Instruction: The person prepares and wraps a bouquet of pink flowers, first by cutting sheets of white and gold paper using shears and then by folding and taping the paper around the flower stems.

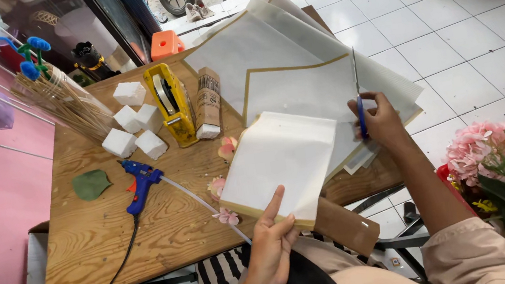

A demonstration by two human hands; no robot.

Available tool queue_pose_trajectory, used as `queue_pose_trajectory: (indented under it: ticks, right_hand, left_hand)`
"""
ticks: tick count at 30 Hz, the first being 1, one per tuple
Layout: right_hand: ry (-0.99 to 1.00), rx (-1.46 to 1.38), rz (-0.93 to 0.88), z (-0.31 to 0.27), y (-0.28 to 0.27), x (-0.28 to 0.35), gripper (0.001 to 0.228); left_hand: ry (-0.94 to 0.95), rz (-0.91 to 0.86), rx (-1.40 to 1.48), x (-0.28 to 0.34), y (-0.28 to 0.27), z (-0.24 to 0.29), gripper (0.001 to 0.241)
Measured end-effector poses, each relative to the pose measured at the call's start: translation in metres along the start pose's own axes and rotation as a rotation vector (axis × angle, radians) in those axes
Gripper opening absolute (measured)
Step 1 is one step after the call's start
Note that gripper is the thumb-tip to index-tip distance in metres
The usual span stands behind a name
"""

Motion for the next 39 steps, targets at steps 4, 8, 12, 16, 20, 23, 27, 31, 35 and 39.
queue_pose_trajectory:
  ticks: [4,8,12,16,20,23,27,31,35,39]
  right_hand:
    - [-0.254,0.768,0.265,0.013,-0.017,-0.055,0.052]
    - [-0.608,0.731,0.192,0.003,0.015,-0.043,0.033]
    - [-0.483,0.967,-0.04,0.006,0.074,-0.033,0.05]
    - [-0.313,1.13,-0.126,0.027,0.101,-0.063,0.066]
    - [-0.415,0.985,-0.096,0.029,0.1,-0.066,0.035]
    - [-0.419,0.717,0.011,0.009,0.075,-0.068,0.037]
    - [-0.39,0.491,0.086,-0.006,0.043,-0.081,0.023]
    - [-0.4,0.277,0.235,-0.024,0.021,-0.071,0.039]
    - [-0.528,0.382,0.378,-0.003,0.016,-0.096,0.023]
    - [-0.807,0.516,0.633,0.01,0.009,-0.118,0.037]
  left_hand:
    - [-0.048,0.005,-0.051,0.005,-0.01,0.002,0.066]
    - [-0.035,0.012,-0.048,0.004,-0.015,0.003,0.063]
    - [-0.055,0.032,-0.061,0.006,-0.014,0.002,0.064]
    - [-0.054,0.063,-0.059,0.009,-0.006,0.013,0.063]
    - [0.015,0.077,-0.045,0.008,-0.007,0.021,0.066]
    - [0.076,0.113,-0.044,0.011,0.001,0.036,0.069]
    - [0.276,-0.104,-0.025,-0.003,-0.015,0.033,0.074]
    - [0.3,-0.077,-0.083,-0.004,-0.012,0.038,0.072]
    - [0.246,-0.05,-0.085,-0.009,-0.016,0.03,0.069]
    - [0.156,-0.034,-0.127,-0.004,-0.008,0.034,0.058]
Point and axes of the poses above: each hand's wrist, its own x-axis away from the middle knuckle, its own y-axis out of the palm, z = x × y, the point moved 3 cm from there along -x, towards the middle knuckle, and after that the axes turned 13 degrees about y, right-handed, at the moved point
